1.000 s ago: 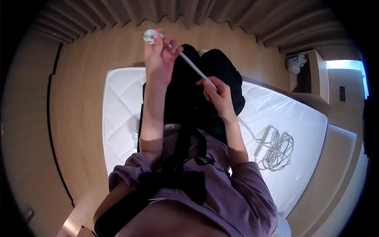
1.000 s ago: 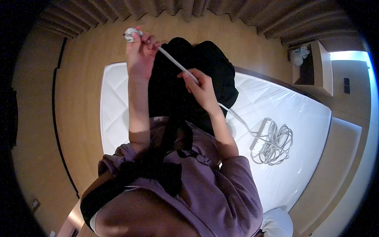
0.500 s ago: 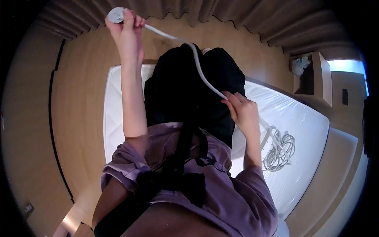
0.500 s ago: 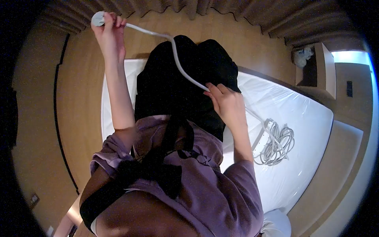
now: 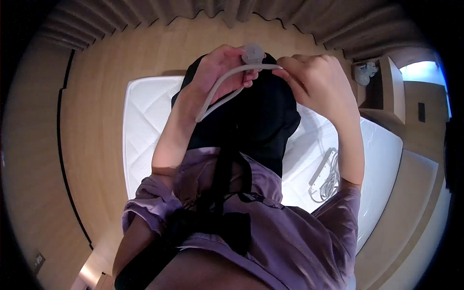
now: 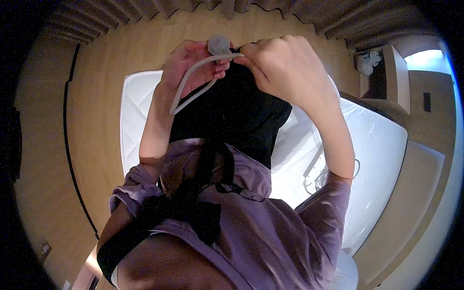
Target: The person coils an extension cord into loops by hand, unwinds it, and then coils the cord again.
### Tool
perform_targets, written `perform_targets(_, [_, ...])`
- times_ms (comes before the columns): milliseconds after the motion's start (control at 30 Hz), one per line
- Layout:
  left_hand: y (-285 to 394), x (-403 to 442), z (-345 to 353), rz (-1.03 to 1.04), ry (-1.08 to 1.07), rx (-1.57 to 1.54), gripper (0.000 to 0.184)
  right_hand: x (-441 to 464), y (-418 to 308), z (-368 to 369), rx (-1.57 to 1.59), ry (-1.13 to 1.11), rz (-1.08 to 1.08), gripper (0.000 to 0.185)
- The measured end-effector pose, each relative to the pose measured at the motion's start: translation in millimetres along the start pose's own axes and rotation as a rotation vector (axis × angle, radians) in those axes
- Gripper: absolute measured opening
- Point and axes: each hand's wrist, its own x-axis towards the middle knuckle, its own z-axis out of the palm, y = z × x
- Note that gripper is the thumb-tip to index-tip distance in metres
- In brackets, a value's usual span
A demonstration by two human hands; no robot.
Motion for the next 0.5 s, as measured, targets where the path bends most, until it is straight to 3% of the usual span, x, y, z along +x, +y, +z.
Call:
perform_targets(200, [-13,5,6,0.014,0.125,0.443,0.031,-1,7,5,-0.002,0.054,-0.033,0.008])
perform_targets(333, [-18,1,7,-0.048,0.155,0.47,0.033,0,3,6,-0.005,0.088,-0.036,0.009])
perform_targets(400, [-22,-1,8,-0.05,0.183,0.681,0.031,-2,2,8,0.013,0.103,-0.051,0.009])
perform_targets(500, [-25,-1,8,-0.035,0.079,0.561,0.031,2,14,17,0.122,0.127,-0.079,0.009])
